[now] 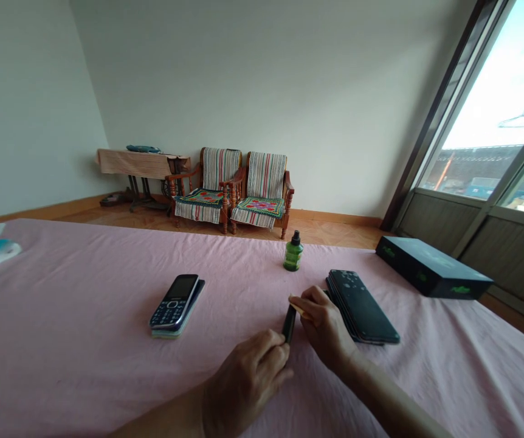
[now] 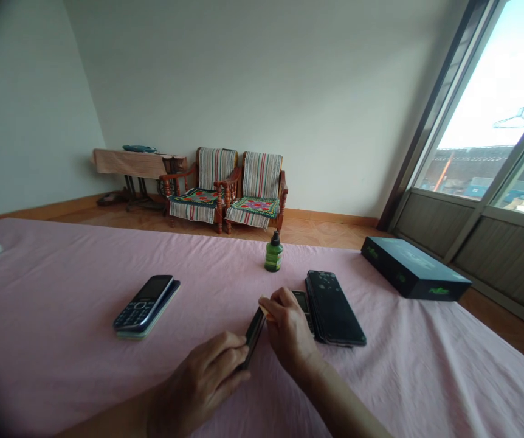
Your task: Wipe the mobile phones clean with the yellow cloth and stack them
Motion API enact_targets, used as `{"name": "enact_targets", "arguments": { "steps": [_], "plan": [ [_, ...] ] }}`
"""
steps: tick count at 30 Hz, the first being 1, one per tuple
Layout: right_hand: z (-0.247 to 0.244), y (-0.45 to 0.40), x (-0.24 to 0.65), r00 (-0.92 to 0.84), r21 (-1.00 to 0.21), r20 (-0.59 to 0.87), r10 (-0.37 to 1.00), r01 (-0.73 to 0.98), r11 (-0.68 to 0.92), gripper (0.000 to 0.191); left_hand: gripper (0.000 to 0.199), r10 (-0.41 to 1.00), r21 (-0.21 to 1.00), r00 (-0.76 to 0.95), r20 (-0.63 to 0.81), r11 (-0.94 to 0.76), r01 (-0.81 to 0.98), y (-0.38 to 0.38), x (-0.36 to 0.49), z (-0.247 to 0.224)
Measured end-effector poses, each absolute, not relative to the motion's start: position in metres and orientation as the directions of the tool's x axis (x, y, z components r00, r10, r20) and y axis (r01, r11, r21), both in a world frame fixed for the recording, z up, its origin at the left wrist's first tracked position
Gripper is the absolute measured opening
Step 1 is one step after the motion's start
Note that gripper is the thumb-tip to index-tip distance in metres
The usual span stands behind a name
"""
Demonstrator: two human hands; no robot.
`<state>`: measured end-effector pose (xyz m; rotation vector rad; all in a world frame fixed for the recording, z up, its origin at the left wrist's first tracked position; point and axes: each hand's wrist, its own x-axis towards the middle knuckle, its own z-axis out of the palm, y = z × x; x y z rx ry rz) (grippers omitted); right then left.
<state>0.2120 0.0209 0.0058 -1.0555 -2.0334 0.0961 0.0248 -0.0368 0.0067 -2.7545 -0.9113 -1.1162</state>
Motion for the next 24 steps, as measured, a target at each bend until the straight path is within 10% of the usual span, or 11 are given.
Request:
{"name": "enact_targets", "arguments": {
  "steps": [24],
  "plan": [
    [-0.011,-0.023,0.206,-0.273,-0.546,0.645,0.714,0.489,0.68,0.029,0.017,0.536,0.264,0.58,0.613,-0.831,0.489,-0.035,0.023,0.005]
  ]
}}
